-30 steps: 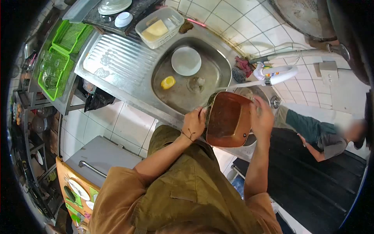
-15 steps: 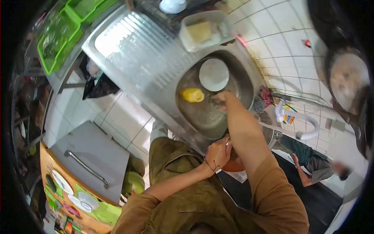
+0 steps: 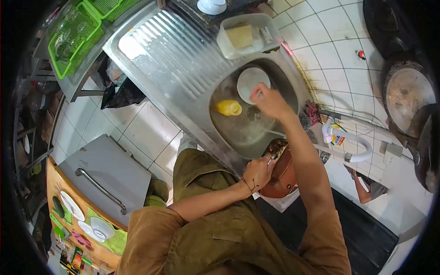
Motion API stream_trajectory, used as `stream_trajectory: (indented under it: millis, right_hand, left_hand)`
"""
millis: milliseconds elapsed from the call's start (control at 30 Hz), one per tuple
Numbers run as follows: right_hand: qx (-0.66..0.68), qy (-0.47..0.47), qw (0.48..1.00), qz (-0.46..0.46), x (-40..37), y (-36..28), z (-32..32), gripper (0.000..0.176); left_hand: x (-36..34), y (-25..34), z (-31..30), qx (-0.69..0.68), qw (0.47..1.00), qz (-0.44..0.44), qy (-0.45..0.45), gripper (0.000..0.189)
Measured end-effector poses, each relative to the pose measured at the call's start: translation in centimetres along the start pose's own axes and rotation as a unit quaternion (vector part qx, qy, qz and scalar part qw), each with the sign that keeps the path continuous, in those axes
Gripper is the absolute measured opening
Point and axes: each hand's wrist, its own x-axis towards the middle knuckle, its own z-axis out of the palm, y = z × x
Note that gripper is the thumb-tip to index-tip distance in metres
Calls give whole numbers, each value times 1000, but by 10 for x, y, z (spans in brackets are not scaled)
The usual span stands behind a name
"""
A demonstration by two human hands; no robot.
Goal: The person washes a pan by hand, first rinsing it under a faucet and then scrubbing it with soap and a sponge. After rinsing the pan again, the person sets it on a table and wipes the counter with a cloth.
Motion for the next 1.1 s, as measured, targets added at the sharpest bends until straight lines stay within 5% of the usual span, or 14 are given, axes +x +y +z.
stream_trajectory:
  millis: [100,200,400,600,1100]
  right_hand:
    - [-144,86,955,-243,-36,-39,13,55]
    - [-206,126,926,-290,-37,-44,41,60]
    - [-294,210,870,-336,-28,-34,82,44]
    - [-310,189,872,-328,-36,-38,74,30]
    - [-271,144,926,-220,-33,-42,82,48]
  left_hand:
    - [-1,2,-4,7,1000,3,-2,26]
    - [-2,3,-6,10,1000,6,-1,26]
    - [-4,-5,-1,16,1000,20,-16,25]
    - [-5,-9,2,-23,999,21,-8,32]
    - [-5,-20,13,9,999,52,-14,26]
